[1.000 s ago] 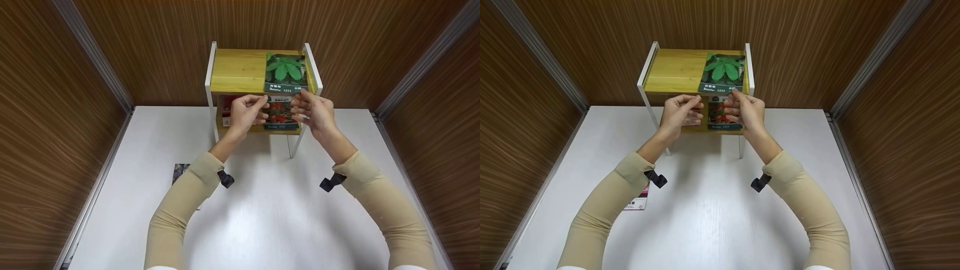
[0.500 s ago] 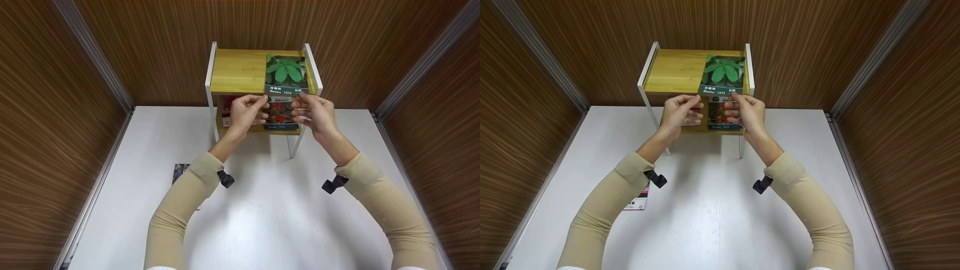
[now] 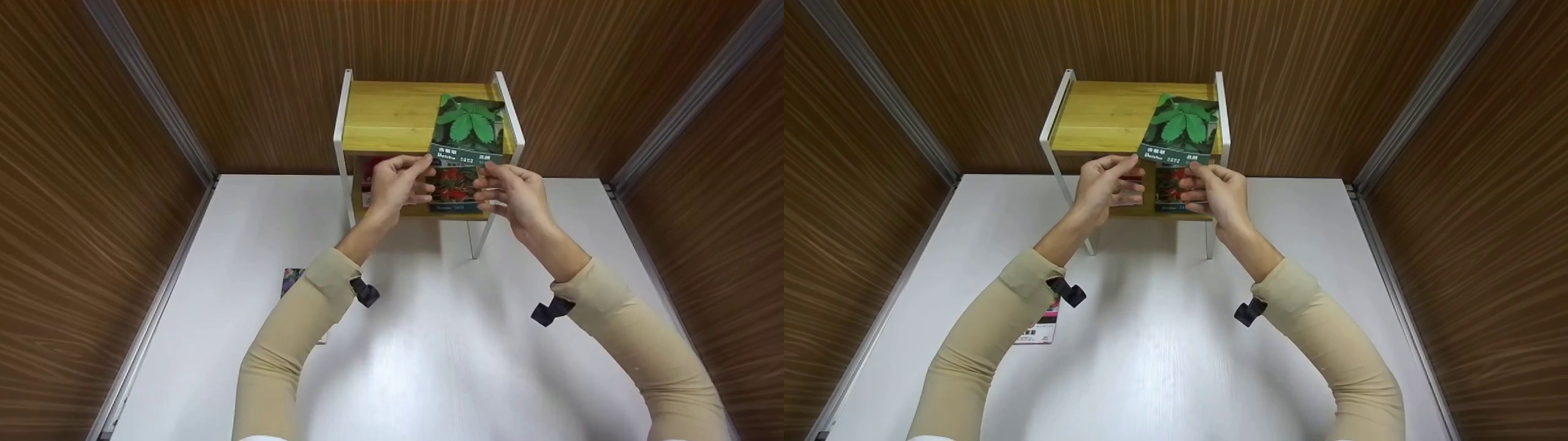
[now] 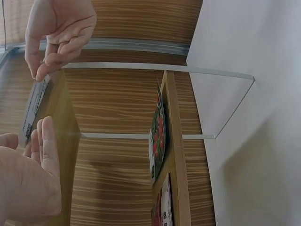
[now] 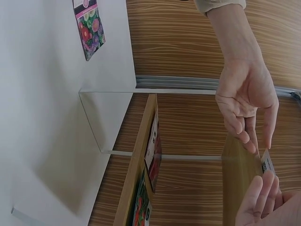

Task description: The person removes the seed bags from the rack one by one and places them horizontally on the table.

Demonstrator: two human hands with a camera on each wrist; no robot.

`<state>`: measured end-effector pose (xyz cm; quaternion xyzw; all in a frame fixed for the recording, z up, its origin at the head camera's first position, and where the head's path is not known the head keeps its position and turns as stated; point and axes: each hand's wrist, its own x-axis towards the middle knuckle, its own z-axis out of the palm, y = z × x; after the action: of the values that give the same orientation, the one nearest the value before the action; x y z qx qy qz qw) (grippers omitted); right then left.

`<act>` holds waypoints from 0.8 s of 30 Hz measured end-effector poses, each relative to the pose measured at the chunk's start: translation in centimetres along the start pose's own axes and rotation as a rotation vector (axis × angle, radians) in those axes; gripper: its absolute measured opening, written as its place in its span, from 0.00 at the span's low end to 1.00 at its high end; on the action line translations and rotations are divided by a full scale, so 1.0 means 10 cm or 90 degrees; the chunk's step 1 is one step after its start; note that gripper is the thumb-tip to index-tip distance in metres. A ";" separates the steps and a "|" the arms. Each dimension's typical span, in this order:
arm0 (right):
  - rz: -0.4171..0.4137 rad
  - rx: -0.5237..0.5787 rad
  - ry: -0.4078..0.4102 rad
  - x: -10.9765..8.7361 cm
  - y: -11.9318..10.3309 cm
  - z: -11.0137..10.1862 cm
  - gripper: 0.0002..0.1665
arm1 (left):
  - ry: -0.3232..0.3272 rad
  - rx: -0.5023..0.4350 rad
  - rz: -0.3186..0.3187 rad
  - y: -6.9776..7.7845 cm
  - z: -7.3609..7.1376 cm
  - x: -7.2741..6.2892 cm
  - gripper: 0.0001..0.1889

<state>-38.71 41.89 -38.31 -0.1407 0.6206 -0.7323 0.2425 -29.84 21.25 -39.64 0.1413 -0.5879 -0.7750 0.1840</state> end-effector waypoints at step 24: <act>0.021 -0.047 -0.039 -0.24 0.10 -0.14 0.13 | -0.008 0.019 -0.033 0.07 -0.07 -0.02 0.11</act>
<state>-37.21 44.23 -39.33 -0.1619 0.6420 -0.6999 0.2679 -29.31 20.57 -39.16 0.1544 -0.5968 -0.7713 0.1581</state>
